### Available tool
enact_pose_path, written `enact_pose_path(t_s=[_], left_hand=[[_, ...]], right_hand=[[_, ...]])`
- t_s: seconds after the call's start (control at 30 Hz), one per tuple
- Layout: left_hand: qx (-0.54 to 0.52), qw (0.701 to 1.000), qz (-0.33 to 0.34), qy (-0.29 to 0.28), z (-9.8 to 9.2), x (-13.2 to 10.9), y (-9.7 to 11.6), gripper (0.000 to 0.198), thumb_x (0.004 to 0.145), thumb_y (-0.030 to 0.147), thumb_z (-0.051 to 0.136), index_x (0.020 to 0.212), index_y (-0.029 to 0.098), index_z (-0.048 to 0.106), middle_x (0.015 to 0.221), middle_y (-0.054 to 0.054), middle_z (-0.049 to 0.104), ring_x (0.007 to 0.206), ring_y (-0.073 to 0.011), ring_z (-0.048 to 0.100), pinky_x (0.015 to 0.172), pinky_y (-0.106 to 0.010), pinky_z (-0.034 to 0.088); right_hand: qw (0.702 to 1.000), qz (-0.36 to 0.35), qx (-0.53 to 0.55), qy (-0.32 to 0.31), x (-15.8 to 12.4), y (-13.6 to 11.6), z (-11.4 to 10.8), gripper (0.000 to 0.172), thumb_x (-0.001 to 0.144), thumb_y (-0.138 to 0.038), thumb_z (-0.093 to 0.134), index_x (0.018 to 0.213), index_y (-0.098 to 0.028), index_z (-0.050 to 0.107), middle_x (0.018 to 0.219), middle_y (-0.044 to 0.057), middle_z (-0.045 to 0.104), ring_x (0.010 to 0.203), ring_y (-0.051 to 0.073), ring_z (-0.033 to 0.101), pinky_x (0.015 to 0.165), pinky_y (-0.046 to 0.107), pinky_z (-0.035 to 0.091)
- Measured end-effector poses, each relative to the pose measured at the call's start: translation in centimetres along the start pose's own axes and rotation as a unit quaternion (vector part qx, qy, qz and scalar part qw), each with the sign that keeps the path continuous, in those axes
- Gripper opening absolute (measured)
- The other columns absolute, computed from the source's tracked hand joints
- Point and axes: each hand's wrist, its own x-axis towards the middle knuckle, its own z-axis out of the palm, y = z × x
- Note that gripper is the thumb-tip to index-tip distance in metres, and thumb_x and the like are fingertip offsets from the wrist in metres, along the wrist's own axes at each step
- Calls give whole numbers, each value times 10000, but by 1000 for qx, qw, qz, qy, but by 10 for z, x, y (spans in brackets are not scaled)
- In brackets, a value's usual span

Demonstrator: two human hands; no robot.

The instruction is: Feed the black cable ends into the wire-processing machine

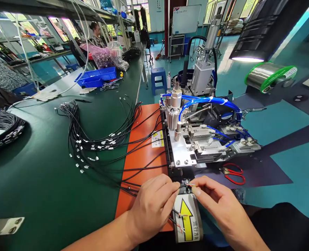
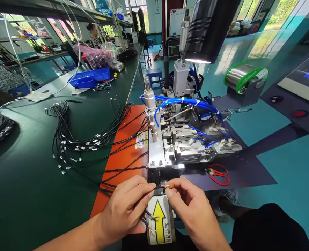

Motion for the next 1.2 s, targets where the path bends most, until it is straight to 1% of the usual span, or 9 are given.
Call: enact_pose_path(t_s=[0.4, 0.57, 0.63, 0.7, 0.8, 0.87, 0.97, 1.07, 1.2], left_hand=[[27, 999, 19, -9, -1, -1, 2, 154, 954, 93, 573, 1077, 116, 664, 878, -75, 652, 785, -173, 595, 711, -302, 489], [56, 997, 46, -15, -3, 1, 3, 161, 954, 95, 561, 1081, 111, 658, 878, -81, 655, 769, -183, 571, 680, -319, 450], [73, 995, 64, -18, -4, 2, 4, 175, 955, 92, 541, 1086, 105, 657, 871, -85, 654, 746, -186, 550, 655, -325, 427], [83, 993, 80, -22, -4, 2, 4, 183, 956, 93, 527, 1085, 99, 657, 866, -88, 653, 727, -186, 531, 640, -329, 412], [61, 996, 59, -26, -3, 1, 3, 171, 955, 93, 533, 1065, 110, 662, 877, -86, 644, 751, -186, 540, 668, -328, 430], [29, 999, 17, -20, -2, 0, 2, 167, 959, 90, 533, 1052, 124, 667, 887, -83, 634, 790, -188, 556, 708, -326, 454], [-5, 1000, -21, -16, -1, 0, 1, 176, 963, 91, 525, 1050, 130, 673, 886, -82, 623, 813, -189, 565, 734, -322, 474], [-9, 1000, -24, -15, 0, 0, 0, 182, 960, 92, 527, 1050, 128, 681, 882, -82, 623, 811, -188, 567, 731, -320, 481], [-4, 1000, -27, -15, 0, 0, 1, 189, 963, 100, 523, 1054, 127, 686, 886, -85, 628, 810, -189, 569, 729, -320, 489]], right_hand=[[1000, -4, 7, 10, 1, 1, 5, 311, 931, -531, 637, 945, -224, 679, 898, 5, 646, 852, 187, 545, 758, 287, 450], [994, -23, -111, 5, -1, -7, -2, 259, 963, -460, 578, 877, -235, 675, 813, -9, 606, 764, 173, 526, 683, 285, 435], [981, -57, -185, 9, -1, -11, -3, 209, 960, -378, 567, 836, -236, 656, 782, -15, 587, 728, 166, 519, 660, 287, 420], [957, -117, -265, 23, 0, -13, -1, 188, 952, -318, 543, 807, -228, 623, 771, -11, 573, 713, 169, 513, 659, 305, 406], [915, -196, -347, 59, 1, -14, 4, 188, 948, -294, 508, 800, -219, 597, 781, 7, 570, 727, 189, 517, 676, 341, 396], [927, -182, -324, 53, 1, -15, 4, 185, 957, -292, 503, 823, -227, 612, 795, 6, 582, 734, 185, 533, 678, 334, 417], [966, -104, -237, 19, -3, -14, -3, 110, 964, -334, 563, 983, -264, 646, 890, -11, 624, 790, 163, 576, 728, 292, 470], [984, -37, -173, 11, -6, -12, -14, 254, 948, -468, 620, 1126, -286, 628, 977, -8, 654, 894, 177, 603, 801, 274, 488], [991, -11, -133, 15, -4, -13, -16, 318, 947, -568, 592, 1028, -269, 664, 1021, 9, 697, 986, 201, 615, 816, 254, 483]])
